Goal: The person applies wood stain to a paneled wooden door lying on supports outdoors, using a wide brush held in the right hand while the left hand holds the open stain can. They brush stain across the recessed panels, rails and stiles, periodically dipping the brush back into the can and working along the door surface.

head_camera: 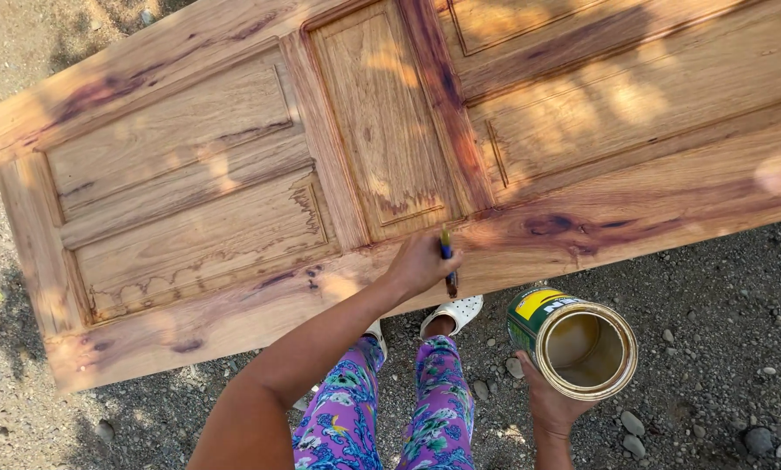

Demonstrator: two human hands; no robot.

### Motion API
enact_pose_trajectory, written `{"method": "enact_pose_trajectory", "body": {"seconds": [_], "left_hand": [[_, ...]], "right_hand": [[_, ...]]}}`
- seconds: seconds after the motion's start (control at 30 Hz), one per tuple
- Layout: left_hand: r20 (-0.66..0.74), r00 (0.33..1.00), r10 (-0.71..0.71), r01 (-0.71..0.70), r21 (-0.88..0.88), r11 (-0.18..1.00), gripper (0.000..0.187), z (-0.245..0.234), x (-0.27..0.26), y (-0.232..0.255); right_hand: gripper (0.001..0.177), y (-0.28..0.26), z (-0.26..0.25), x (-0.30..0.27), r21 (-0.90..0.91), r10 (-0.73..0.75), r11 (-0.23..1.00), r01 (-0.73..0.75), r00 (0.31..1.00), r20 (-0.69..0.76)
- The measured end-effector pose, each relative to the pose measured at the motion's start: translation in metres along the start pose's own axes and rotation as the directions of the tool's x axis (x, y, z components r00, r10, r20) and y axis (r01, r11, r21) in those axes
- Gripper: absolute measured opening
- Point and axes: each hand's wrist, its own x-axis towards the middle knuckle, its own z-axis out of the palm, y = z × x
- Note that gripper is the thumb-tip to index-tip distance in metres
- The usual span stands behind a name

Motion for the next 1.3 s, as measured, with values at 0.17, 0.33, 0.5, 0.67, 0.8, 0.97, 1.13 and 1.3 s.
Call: {"method": "enact_pose_trajectory", "body": {"seconds": [0.17, 0.33, 0.5, 0.67, 0.8, 0.97, 1.13, 1.3], "left_hand": [[-0.317, 0.945, 0.083, -0.208, -0.384, 0.9, 0.024, 0.01, -0.027, -0.01], [-0.441, 0.895, 0.066, -0.222, -0.313, 0.923, 0.026, 0.008, -0.062, -0.054], [-0.345, 0.938, 0.04, -0.053, -0.028, 0.998, 0.021, -0.043, -0.14, -0.115], [-0.491, 0.868, 0.068, -0.121, -0.077, 0.99, 0.021, -0.081, -0.211, -0.156], [-0.485, 0.875, 0.011, -0.118, -0.191, 0.975, 0.02, -0.081, -0.243, -0.194], [-0.465, 0.884, 0.047, -0.163, -0.212, 0.963, 0.018, -0.098, -0.291, -0.198], [-0.43, 0.903, -0.016, -0.085, -0.214, 0.973, 0.018, -0.115, -0.333, -0.206], [-0.571, 0.819, -0.054, -0.211, -0.387, 0.898, 0.017, -0.099, -0.369, -0.217]], "right_hand": [[0.115, 0.018, 0.003, -0.008, -0.121, -0.059, 0.991, 0.06, 0.998, 0.011], [0.108, 0.006, 0.017, -0.021, -0.102, 0.032, 0.994, -0.033, 0.999, -0.011], [0.122, 0.023, 0.021, -0.054, -0.263, -0.227, 0.939, 0.221, 0.974, 0.01], [0.119, 0.044, 0.03, -0.095, -0.145, -0.191, 0.972, 0.184, 0.981, -0.042], [0.125, 0.05, 0.035, -0.133, -0.09, -0.176, 0.981, 0.169, 0.981, -0.079], [0.116, 0.013, 0.072, -0.178, -0.154, -0.275, 0.952, 0.265, 0.96, -0.049], [0.1, -0.043, 0.111, -0.213, -0.1, -0.226, 0.97, 0.22, 0.973, -0.052], [0.094, -0.057, 0.109, -0.222, -0.17, -0.164, 0.973, 0.154, 0.986, -0.043]]}}
